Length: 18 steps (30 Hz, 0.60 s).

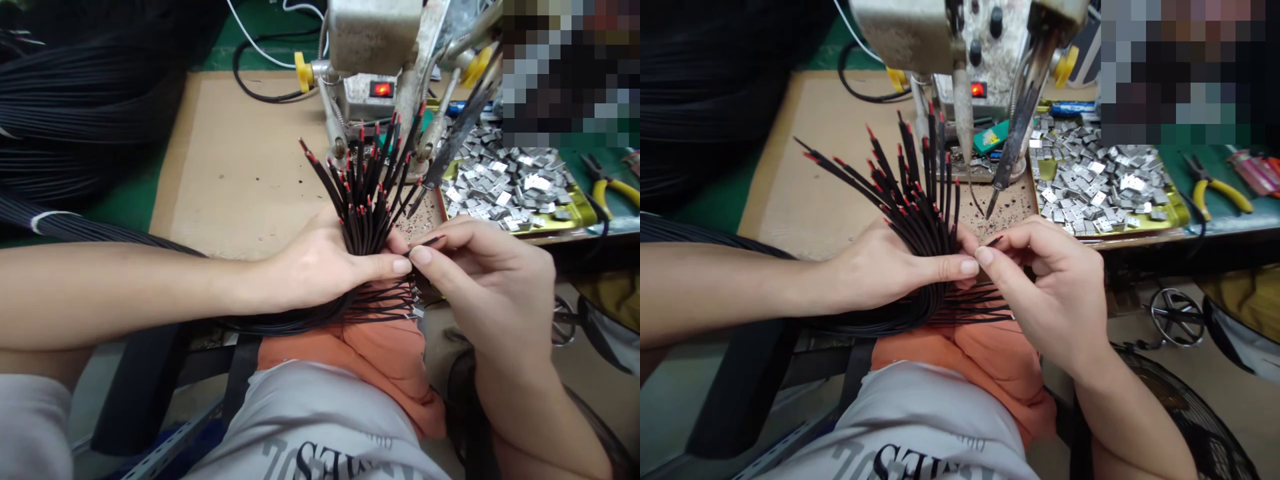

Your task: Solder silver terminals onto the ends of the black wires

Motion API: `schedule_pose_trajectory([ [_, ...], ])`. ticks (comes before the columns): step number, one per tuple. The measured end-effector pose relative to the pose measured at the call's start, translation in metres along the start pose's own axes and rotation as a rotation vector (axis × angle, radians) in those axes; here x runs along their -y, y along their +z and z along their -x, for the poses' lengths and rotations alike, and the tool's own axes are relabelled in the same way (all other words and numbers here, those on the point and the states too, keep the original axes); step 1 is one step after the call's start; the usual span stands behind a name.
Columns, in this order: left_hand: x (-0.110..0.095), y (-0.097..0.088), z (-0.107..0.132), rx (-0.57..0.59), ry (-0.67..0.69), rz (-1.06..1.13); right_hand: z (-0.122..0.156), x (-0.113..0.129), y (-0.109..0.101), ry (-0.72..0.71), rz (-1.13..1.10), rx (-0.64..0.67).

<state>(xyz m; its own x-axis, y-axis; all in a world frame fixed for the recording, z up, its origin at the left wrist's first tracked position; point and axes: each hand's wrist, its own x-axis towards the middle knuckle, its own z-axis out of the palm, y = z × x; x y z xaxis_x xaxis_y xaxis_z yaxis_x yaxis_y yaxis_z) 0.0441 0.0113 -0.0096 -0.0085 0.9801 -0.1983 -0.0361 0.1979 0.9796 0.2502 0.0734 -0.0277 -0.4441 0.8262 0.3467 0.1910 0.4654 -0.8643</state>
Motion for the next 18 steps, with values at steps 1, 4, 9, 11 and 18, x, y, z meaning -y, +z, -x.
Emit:
schedule_pose_trajectory([
  [1, -0.001, 0.000, 0.000, 0.002, -0.010, 0.012, 0.000, 0.000, 0.000, 0.001, -0.011, -0.007],
  [4, -0.003, 0.002, 0.001, 0.035, -0.030, 0.054, -0.002, 0.000, 0.000, 0.013, -0.063, -0.040],
  [9, -0.004, 0.005, 0.003, 0.091, -0.050, 0.048, -0.008, 0.001, -0.009, 0.107, -0.150, 0.044],
  [11, -0.004, 0.005, 0.003, 0.079, -0.049, 0.054, -0.012, 0.002, -0.014, 0.130, -0.148, 0.084],
  [18, -0.001, -0.001, -0.001, 0.075, 0.001, -0.051, -0.022, 0.001, -0.021, 0.161, -0.199, 0.118],
])
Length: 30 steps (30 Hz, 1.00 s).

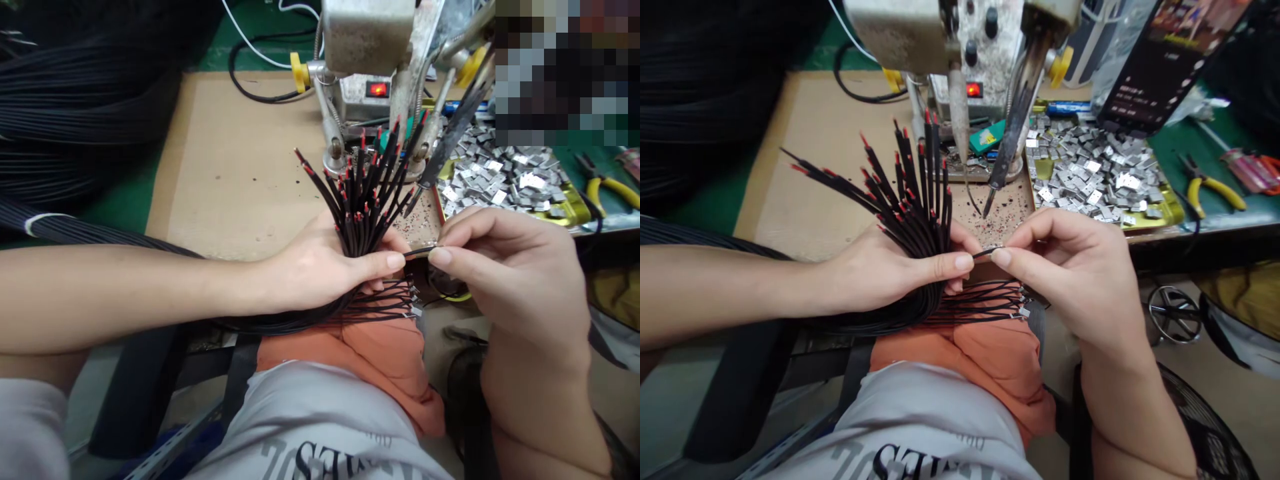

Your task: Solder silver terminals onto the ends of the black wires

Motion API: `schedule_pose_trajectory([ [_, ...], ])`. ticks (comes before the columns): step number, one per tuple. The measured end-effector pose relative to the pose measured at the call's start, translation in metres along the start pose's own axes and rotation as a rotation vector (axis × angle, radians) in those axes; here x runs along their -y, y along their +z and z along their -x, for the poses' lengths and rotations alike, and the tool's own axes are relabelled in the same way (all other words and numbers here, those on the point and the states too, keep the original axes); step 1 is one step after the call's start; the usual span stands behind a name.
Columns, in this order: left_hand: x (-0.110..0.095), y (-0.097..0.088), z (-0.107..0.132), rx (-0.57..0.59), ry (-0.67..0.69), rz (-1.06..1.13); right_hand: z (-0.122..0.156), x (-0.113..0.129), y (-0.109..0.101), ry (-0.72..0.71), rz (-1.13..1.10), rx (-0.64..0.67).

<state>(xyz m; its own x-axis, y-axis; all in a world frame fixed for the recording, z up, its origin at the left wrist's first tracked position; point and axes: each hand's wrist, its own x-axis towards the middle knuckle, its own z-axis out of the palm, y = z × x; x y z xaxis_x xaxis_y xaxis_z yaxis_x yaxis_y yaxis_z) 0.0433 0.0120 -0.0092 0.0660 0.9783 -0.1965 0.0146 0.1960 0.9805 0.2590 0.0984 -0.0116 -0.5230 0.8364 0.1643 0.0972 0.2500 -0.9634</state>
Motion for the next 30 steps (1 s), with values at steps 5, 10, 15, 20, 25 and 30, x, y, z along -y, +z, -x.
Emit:
schedule_pose_trajectory([
  [5, 0.001, 0.002, 0.000, 0.052, -0.039, 0.151, 0.001, -0.005, 0.000, -0.028, -0.054, 0.015],
  [10, 0.001, 0.001, 0.000, 0.024, 0.032, 0.102, 0.003, -0.014, 0.006, -0.040, -0.210, 0.076],
  [15, -0.002, -0.001, 0.002, 0.016, 0.010, -0.004, 0.011, -0.023, 0.034, -0.211, -0.193, -0.036],
  [20, -0.008, 0.005, 0.003, 0.025, -0.126, 0.120, 0.003, -0.024, 0.025, -0.385, 0.231, -0.176],
  [25, -0.008, 0.008, 0.001, -0.076, -0.237, 0.223, -0.031, -0.044, -0.035, -0.398, 0.844, -0.539],
  [30, -0.006, 0.005, 0.000, -0.095, -0.228, 0.182, -0.043, -0.068, -0.052, -0.354, 1.001, -0.491],
])
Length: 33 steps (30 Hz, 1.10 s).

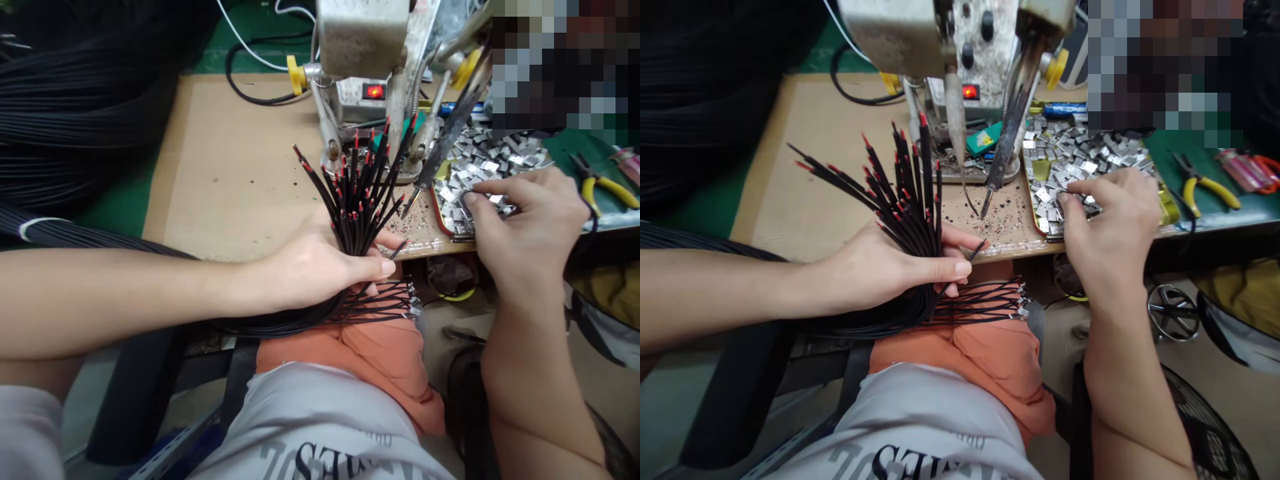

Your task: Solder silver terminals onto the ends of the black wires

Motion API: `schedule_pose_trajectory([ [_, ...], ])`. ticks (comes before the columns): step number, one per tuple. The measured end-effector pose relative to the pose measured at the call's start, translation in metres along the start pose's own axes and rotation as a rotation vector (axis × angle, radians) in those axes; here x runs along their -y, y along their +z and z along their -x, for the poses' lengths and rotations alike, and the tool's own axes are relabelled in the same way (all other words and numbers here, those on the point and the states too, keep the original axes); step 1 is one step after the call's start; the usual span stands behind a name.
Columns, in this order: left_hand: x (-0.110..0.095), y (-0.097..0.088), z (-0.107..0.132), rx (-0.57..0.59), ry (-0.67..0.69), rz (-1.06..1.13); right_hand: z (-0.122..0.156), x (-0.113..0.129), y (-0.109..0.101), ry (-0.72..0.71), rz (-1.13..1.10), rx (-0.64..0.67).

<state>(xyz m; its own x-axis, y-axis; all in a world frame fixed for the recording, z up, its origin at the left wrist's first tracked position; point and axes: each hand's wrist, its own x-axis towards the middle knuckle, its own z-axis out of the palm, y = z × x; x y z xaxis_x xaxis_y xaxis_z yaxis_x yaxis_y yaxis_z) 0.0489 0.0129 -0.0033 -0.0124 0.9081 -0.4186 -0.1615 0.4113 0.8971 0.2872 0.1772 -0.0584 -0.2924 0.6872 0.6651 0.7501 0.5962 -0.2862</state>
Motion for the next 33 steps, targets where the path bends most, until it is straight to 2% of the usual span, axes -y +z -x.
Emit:
schedule_pose_trajectory([
  [4, 0.000, -0.003, -0.001, 0.010, 0.009, -0.031, 0.004, 0.003, 0.003, -0.014, 0.068, 0.092],
  [6, 0.001, -0.005, -0.002, 0.023, 0.045, -0.051, 0.005, 0.008, -0.001, -0.045, 0.039, 0.027],
  [8, 0.002, -0.007, -0.004, 0.025, 0.061, -0.075, 0.007, 0.020, -0.007, -0.023, -0.113, -0.054],
  [9, 0.002, -0.008, -0.005, 0.017, 0.058, -0.087, 0.010, 0.028, -0.011, 0.026, -0.235, -0.062],
  [13, -0.001, -0.006, -0.009, -0.069, 0.022, -0.073, 0.023, 0.067, -0.024, 0.317, -0.761, 0.101],
  [17, -0.003, -0.003, -0.012, -0.102, 0.031, 0.021, 0.034, 0.088, -0.018, 0.504, -1.024, 0.267],
  [19, -0.002, -0.003, -0.013, -0.100, 0.045, 0.049, 0.036, 0.090, -0.011, 0.562, -1.107, 0.271],
  [24, 0.001, -0.004, -0.015, -0.103, 0.072, 0.050, 0.039, 0.094, 0.002, 0.562, -1.168, 0.270],
  [33, -0.002, -0.004, -0.016, -0.111, 0.086, 0.041, 0.040, 0.096, 0.002, 0.557, -1.194, 0.274],
])
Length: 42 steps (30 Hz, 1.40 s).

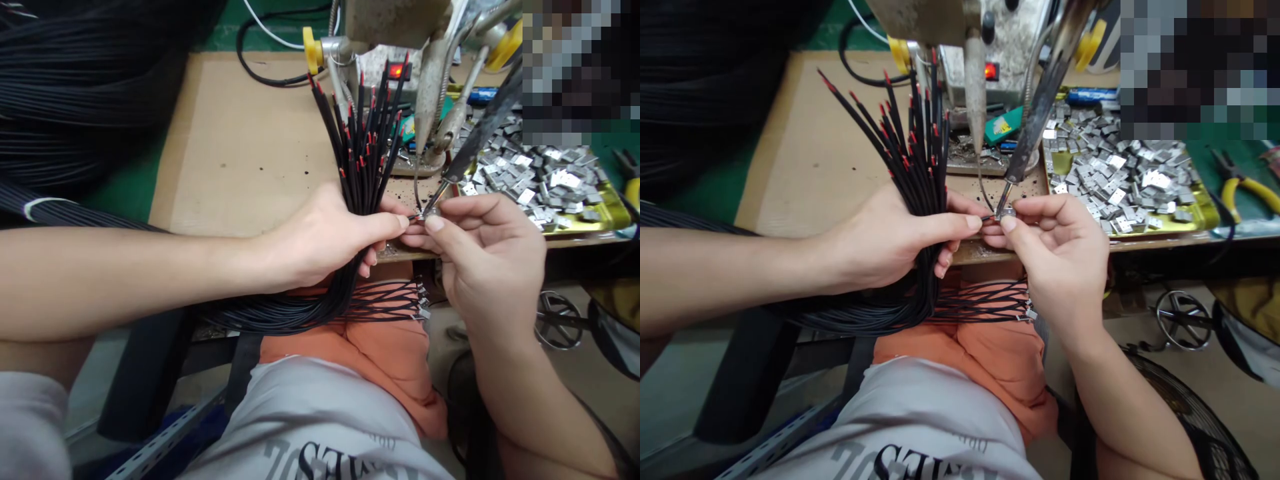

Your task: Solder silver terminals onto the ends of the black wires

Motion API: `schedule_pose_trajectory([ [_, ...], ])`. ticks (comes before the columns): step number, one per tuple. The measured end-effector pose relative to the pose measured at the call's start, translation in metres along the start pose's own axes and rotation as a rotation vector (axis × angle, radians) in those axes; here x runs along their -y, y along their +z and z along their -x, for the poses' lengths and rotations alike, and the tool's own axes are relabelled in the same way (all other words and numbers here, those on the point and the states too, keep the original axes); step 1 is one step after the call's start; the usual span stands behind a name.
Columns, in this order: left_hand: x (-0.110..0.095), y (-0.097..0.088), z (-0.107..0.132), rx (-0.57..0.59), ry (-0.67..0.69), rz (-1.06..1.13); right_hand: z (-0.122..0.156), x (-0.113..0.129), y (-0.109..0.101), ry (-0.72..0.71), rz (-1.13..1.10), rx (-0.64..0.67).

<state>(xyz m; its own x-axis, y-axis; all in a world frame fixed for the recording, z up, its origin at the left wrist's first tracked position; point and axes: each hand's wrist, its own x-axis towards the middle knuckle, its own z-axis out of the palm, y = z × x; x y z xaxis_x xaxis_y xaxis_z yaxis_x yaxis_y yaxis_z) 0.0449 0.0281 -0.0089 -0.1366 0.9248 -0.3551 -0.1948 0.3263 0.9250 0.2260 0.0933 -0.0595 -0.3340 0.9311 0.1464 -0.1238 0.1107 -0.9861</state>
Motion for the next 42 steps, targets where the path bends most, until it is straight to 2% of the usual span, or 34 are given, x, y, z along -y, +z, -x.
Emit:
schedule_pose_trajectory([
  [15, 0.0016, -0.0038, -0.0034, 0.002, 0.008, 0.028, -0.0002, -0.0019, 0.0011, -0.027, -0.024, 0.017],
  [42, -0.0022, 0.0000, -0.0031, -0.015, -0.015, 0.003, 0.0004, -0.0012, 0.0008, -0.023, 0.002, 0.013],
])
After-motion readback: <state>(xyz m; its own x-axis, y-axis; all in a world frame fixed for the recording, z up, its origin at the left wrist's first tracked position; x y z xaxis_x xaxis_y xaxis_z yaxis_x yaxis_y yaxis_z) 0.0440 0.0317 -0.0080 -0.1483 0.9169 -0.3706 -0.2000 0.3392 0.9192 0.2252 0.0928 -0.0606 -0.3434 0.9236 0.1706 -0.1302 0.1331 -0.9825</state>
